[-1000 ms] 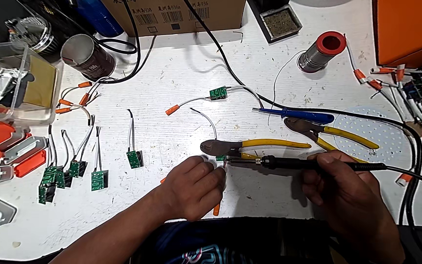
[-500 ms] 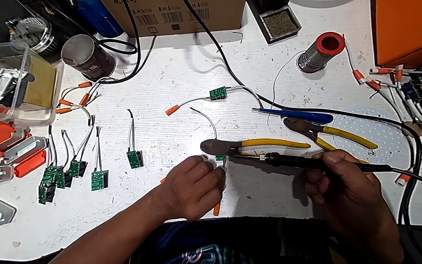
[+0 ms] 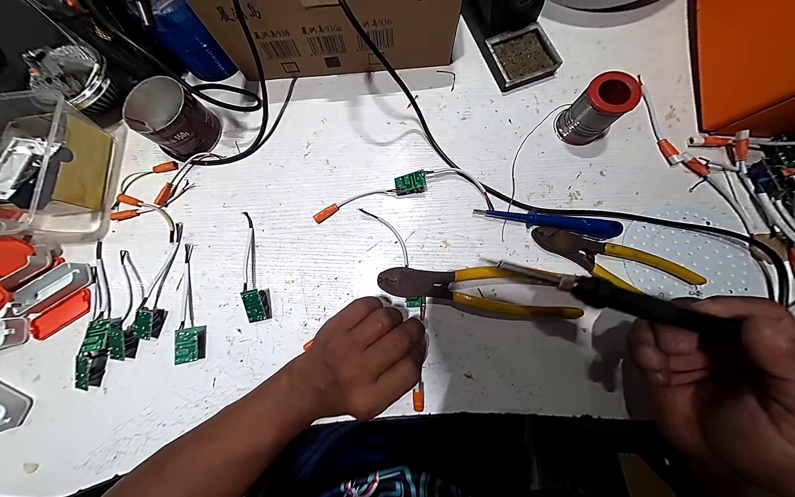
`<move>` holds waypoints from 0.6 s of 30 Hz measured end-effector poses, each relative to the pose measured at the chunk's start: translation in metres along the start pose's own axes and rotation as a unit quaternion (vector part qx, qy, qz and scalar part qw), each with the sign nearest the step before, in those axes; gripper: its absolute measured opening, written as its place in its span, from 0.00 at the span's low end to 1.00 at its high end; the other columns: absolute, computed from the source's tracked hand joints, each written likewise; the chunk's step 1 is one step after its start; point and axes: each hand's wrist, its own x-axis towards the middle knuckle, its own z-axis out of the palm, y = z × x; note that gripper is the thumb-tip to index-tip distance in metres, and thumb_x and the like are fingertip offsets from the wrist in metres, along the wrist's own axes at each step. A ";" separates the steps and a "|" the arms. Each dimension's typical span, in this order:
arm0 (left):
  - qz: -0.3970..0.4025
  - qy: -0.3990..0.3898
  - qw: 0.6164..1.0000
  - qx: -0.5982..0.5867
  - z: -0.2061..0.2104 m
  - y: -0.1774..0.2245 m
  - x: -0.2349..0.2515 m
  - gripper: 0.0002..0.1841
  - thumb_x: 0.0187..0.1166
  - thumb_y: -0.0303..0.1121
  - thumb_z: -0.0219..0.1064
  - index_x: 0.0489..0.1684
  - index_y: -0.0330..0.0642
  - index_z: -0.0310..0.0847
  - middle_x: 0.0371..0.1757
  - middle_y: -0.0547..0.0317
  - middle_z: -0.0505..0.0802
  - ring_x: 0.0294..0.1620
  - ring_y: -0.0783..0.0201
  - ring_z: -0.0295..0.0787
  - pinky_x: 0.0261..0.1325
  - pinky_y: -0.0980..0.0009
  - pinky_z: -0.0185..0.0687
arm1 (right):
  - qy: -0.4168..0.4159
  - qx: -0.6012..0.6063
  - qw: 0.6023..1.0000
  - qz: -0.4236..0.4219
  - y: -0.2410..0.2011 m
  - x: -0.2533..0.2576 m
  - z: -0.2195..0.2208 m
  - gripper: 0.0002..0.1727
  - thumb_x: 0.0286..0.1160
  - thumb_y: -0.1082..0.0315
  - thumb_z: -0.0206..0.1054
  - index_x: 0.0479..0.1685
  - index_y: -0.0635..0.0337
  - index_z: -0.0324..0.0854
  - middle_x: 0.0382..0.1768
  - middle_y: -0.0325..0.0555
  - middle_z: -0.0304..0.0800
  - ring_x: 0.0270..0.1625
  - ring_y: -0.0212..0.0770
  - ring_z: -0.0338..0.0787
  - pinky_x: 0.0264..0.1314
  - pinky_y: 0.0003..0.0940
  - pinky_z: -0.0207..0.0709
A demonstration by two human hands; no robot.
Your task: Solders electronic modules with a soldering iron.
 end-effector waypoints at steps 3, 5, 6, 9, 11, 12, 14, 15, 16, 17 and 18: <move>-0.002 0.002 1.000 -0.001 0.001 0.000 0.000 0.05 0.83 0.29 0.62 0.44 0.41 0.83 0.44 0.52 0.94 0.41 0.55 0.86 0.48 0.62 0.78 | 0.052 -0.047 0.997 -0.025 -0.009 0.010 -0.014 0.14 0.91 0.56 0.54 0.47 0.50 0.84 0.28 0.39 0.93 0.25 0.32 0.91 0.28 0.23 0.87; -0.001 0.003 1.000 -0.006 0.002 0.000 0.000 0.05 0.83 0.29 0.62 0.43 0.41 0.83 0.45 0.52 0.94 0.41 0.55 0.87 0.48 0.62 0.78 | 0.093 -0.071 0.993 -0.030 -0.015 0.018 -0.024 0.15 0.92 0.57 0.53 0.44 0.49 0.84 0.25 0.37 0.92 0.23 0.31 0.91 0.26 0.23 0.87; -0.001 0.003 1.000 -0.008 0.002 -0.001 0.000 0.05 0.83 0.29 0.62 0.44 0.41 0.83 0.45 0.52 0.94 0.41 0.55 0.86 0.48 0.62 0.78 | 0.109 -0.083 0.990 -0.032 -0.018 0.022 -0.028 0.15 0.92 0.57 0.52 0.42 0.49 0.84 0.24 0.36 0.92 0.22 0.30 0.90 0.26 0.22 0.87; 0.001 0.002 1.000 -0.006 0.003 -0.002 -0.001 0.05 0.83 0.30 0.61 0.44 0.42 0.82 0.45 0.53 0.94 0.42 0.55 0.86 0.50 0.62 0.79 | 0.138 -0.103 0.984 -0.033 -0.020 0.034 -0.035 0.16 0.92 0.58 0.49 0.41 0.48 0.83 0.21 0.34 0.89 0.19 0.28 0.86 0.23 0.21 0.84; 0.002 0.003 1.000 -0.002 0.004 -0.003 -0.002 0.05 0.83 0.30 0.61 0.45 0.42 0.82 0.45 0.54 0.93 0.42 0.55 0.86 0.50 0.62 0.78 | 0.147 -0.103 0.984 -0.021 -0.018 0.040 -0.035 0.16 0.93 0.59 0.47 0.41 0.50 0.80 0.19 0.35 0.88 0.17 0.28 0.86 0.21 0.21 0.83; 0.000 0.005 1.000 -0.001 0.004 -0.003 -0.003 0.05 0.83 0.30 0.62 0.45 0.42 0.83 0.45 0.54 0.93 0.42 0.55 0.86 0.49 0.62 0.78 | 0.149 -0.103 0.983 -0.015 -0.017 0.042 -0.034 0.17 0.93 0.60 0.46 0.41 0.51 0.80 0.19 0.36 0.88 0.17 0.29 0.87 0.20 0.21 0.83; 0.000 0.007 1.000 0.000 0.005 -0.004 -0.004 0.05 0.83 0.31 0.62 0.46 0.43 0.83 0.45 0.54 0.93 0.42 0.56 0.85 0.49 0.62 0.78 | 0.137 -0.098 0.986 -0.009 -0.013 0.044 -0.030 0.17 0.93 0.61 0.47 0.40 0.53 0.81 0.20 0.39 0.89 0.18 0.31 0.87 0.20 0.22 0.83; 0.000 0.006 1.000 0.001 0.005 -0.004 -0.004 0.05 0.83 0.31 0.62 0.46 0.43 0.82 0.45 0.54 0.93 0.42 0.56 0.85 0.49 0.62 0.78 | 0.125 -0.092 0.988 -0.007 -0.012 0.043 -0.028 0.16 0.92 0.61 0.49 0.40 0.53 0.81 0.20 0.40 0.89 0.18 0.31 0.87 0.21 0.23 0.84; 0.001 0.007 1.000 0.002 0.005 -0.004 -0.004 0.05 0.83 0.31 0.62 0.46 0.43 0.83 0.45 0.54 0.93 0.42 0.56 0.85 0.49 0.62 0.78 | 0.111 -0.085 0.990 -0.003 -0.010 0.041 -0.026 0.15 0.91 0.61 0.51 0.39 0.52 0.81 0.20 0.41 0.90 0.18 0.32 0.88 0.21 0.23 0.84; 0.000 0.007 1.000 0.002 0.005 -0.004 -0.004 0.05 0.83 0.31 0.63 0.46 0.43 0.82 0.45 0.54 0.93 0.42 0.56 0.85 0.50 0.62 0.78 | 0.100 -0.078 0.992 0.000 -0.008 0.038 -0.024 0.14 0.91 0.60 0.53 0.39 0.51 0.81 0.20 0.41 0.90 0.18 0.32 0.88 0.22 0.24 0.84; -0.001 0.008 1.000 0.002 0.005 -0.004 -0.004 0.05 0.83 0.31 0.63 0.46 0.43 0.82 0.45 0.55 0.93 0.42 0.56 0.85 0.50 0.62 0.78 | 0.093 -0.070 0.993 0.002 -0.005 0.036 -0.022 0.13 0.90 0.60 0.55 0.38 0.51 0.81 0.20 0.42 0.90 0.18 0.32 0.88 0.22 0.24 0.84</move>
